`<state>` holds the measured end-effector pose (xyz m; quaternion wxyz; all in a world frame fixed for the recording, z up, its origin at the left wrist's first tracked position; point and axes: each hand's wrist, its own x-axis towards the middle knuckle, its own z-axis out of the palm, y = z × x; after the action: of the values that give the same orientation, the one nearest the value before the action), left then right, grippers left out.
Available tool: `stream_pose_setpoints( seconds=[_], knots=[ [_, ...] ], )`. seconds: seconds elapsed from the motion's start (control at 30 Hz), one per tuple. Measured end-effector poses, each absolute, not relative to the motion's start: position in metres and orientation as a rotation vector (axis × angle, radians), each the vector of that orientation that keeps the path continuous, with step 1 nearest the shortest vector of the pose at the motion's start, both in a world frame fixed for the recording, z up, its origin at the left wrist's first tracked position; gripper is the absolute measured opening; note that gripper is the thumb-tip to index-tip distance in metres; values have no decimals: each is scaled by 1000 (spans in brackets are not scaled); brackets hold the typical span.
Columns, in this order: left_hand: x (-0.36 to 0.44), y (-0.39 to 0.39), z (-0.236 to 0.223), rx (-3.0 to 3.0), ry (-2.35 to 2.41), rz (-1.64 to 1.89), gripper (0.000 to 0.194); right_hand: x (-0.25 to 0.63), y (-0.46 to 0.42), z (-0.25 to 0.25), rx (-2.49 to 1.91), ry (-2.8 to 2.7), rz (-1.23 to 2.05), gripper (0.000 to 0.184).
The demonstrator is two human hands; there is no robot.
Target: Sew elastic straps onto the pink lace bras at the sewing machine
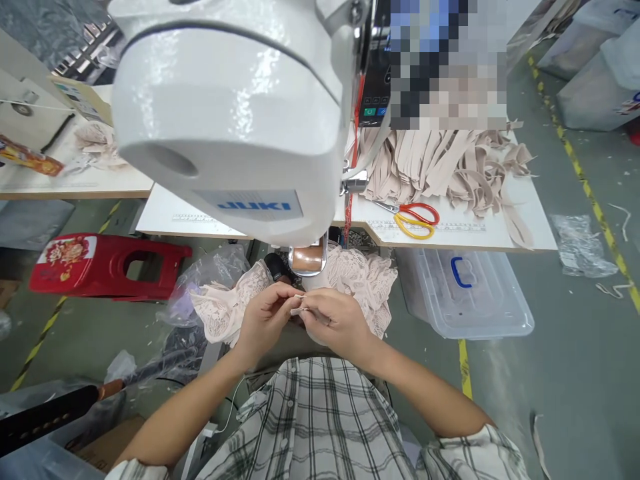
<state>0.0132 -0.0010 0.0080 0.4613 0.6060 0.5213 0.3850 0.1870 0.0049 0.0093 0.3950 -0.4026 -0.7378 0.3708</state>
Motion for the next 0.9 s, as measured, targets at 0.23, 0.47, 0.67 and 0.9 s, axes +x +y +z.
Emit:
stream_pose_setpoints(
  seconds=[0.23,0.47,0.67,0.9],
  knots=[
    [15,2,5,1825,1272,1107,26,188,6,20,-1064,-1875,954,16],
    [16,5,19,1813,1257,1071,20,201,16,27,-1263,-1695,1134,15],
    [14,10,36,2120,1155,1086,11,214,32,38,-1354,-1948,929,20],
    [13,17,43,2206,1134,1023,13,216,36,44,-1240,-1930,1264,21]
  ],
)
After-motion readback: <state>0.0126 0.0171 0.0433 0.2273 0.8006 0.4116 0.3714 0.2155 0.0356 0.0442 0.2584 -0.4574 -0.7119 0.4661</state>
